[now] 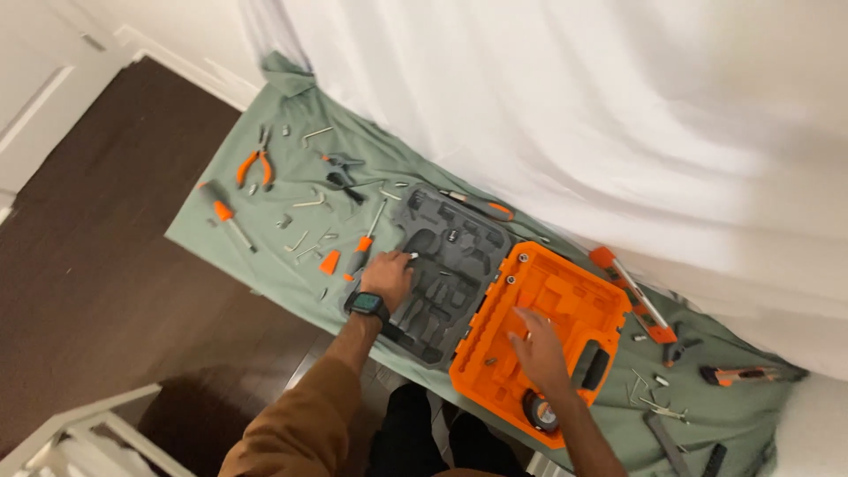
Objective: The person organizes small metal parts and Allen keys into an orange toolbox. They place several metal pieces into the molded compartments, then pick up an orange magnetic holder and attach multiple Allen keys to it before placing it back in the toolbox.
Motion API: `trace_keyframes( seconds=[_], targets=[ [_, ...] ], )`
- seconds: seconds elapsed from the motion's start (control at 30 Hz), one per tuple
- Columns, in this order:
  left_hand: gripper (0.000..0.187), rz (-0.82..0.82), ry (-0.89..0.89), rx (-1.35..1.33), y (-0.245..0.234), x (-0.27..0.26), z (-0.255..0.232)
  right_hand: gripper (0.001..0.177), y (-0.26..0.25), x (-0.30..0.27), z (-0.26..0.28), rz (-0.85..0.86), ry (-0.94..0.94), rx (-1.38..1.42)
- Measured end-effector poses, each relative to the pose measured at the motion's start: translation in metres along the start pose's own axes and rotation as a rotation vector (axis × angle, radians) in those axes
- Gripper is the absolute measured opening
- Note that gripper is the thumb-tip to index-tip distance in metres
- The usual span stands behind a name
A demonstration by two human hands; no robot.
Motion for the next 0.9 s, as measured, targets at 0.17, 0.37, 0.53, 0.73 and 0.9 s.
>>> trace_keyframes(
  seconds=[0.17,0.37,0.53,0.73,0.9],
  targets=[
    [0.025,0.15,0.063,0.206,0.029,0.025,0.008,0.052,0.0,-0.014,-0.013,-0.03,-0.006,0.099],
    [0.026,0.287,0.057,0.328,0.043,0.038,0.006,0.049,0.001,-0.021,-0.022,-0.02,0.058,0.119],
    [0.023,0.373,0.032,0.439,0.036,0.046,-0.002,0.044,0.007,-0.016,-0.042,0.012,0.155,0.087],
    [0.023,0.297,0.078,0.467,0.044,0.046,-0.003,0.04,0.003,-0.018,-0.043,0.002,0.171,0.137],
    [0.026,0.053,-0.032,0.113,0.036,0.03,-0.002,0.041,-0.019,-0.023,-0.017,-0.07,-0.001,0.189]
  ],
)
Point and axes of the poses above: each hand's wrist, its own x-axis towards the middle knuckle, its own y-axis out of the palm, z = x × y, the point moved 9 cm from there along x, towards the middle knuckle, and after that the axes turned 15 degrees about y, right-handed, at the moved point
